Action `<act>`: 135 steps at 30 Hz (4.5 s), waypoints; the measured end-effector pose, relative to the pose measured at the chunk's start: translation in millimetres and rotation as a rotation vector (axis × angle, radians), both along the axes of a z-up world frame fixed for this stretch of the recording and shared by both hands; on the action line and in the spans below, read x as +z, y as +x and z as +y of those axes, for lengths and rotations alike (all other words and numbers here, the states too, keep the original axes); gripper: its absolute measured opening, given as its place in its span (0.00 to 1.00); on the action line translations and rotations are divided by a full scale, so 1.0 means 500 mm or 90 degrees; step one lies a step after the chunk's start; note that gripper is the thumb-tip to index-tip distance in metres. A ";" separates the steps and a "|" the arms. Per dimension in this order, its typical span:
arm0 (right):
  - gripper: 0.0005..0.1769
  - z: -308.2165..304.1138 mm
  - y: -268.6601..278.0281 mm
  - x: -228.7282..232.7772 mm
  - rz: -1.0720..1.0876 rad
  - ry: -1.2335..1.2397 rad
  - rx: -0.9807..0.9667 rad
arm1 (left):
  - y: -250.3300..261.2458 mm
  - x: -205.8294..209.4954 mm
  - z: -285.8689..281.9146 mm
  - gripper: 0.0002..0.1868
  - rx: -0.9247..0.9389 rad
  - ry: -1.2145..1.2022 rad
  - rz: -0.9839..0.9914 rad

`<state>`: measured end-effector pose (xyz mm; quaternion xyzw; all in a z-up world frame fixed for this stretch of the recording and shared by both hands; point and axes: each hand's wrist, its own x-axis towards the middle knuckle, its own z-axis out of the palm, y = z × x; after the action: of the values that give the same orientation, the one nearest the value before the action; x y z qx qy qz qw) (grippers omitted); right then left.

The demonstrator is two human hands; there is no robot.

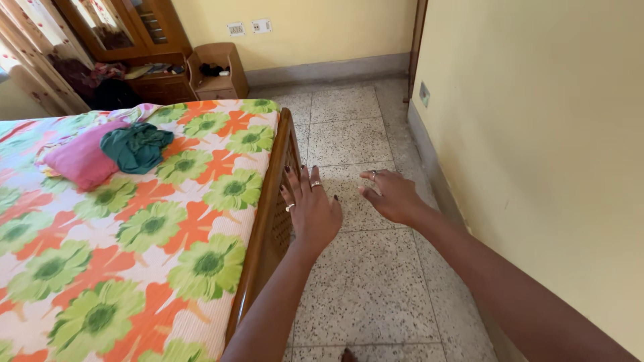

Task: The person removes covers from two pillows and replaces them with new covers by hand on a bed.

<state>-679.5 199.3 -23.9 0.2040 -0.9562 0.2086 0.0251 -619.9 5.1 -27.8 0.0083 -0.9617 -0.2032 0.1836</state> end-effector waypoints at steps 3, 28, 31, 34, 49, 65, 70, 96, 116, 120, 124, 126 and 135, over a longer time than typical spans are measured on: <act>0.30 -0.009 -0.134 -0.015 0.038 -0.044 0.019 | -0.119 -0.009 -0.006 0.44 0.003 0.026 0.000; 0.29 0.064 -1.150 0.004 0.056 0.006 0.051 | -1.147 -0.036 0.100 0.42 -0.028 -0.020 0.006; 0.29 0.075 -1.292 0.033 0.041 0.025 0.068 | -1.274 -0.022 0.109 0.43 0.003 -0.013 0.003; 0.30 0.062 -1.409 0.035 0.000 0.028 0.070 | -1.362 -0.034 0.107 0.43 0.034 0.005 -0.004; 0.30 -0.179 -1.875 -0.038 -0.013 0.055 0.235 | -1.795 -0.094 -0.087 0.40 0.166 -0.003 0.012; 0.29 -0.488 -2.286 -0.082 0.039 0.044 0.353 | -2.151 -0.093 -0.326 0.41 0.279 0.028 0.027; 0.30 -0.641 -2.405 -0.102 0.049 0.055 0.424 | -2.247 -0.128 -0.454 0.41 0.358 0.007 0.036; 0.26 -1.427 -2.539 -0.126 -0.007 -0.024 0.917 | -2.354 -0.219 -1.065 0.43 0.888 0.019 0.060; 0.27 -2.003 -2.357 -0.148 -0.046 -0.008 1.097 | -2.191 -0.184 -1.521 0.40 1.096 0.105 0.064; 0.25 -2.134 -2.302 -0.157 -0.096 -0.040 1.161 | -2.153 -0.184 -1.625 0.39 1.155 0.115 0.095; 0.25 -2.260 -2.281 -0.160 -0.044 -0.087 1.240 | -2.144 -0.192 -1.733 0.40 1.189 0.097 0.099; 0.25 -2.313 -2.278 -0.162 -0.069 -0.050 1.234 | -2.144 -0.203 -1.784 0.40 1.214 0.091 0.143; 0.27 -2.500 -2.164 -0.225 -0.150 0.011 1.362 | -2.079 -0.249 -1.866 0.27 1.318 0.203 0.007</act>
<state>-1761.5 -1050.8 -136.5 0.9135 -0.2793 0.1340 -0.2639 -1659.5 -928.1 -152.3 0.8506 -0.4461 -0.0710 0.2692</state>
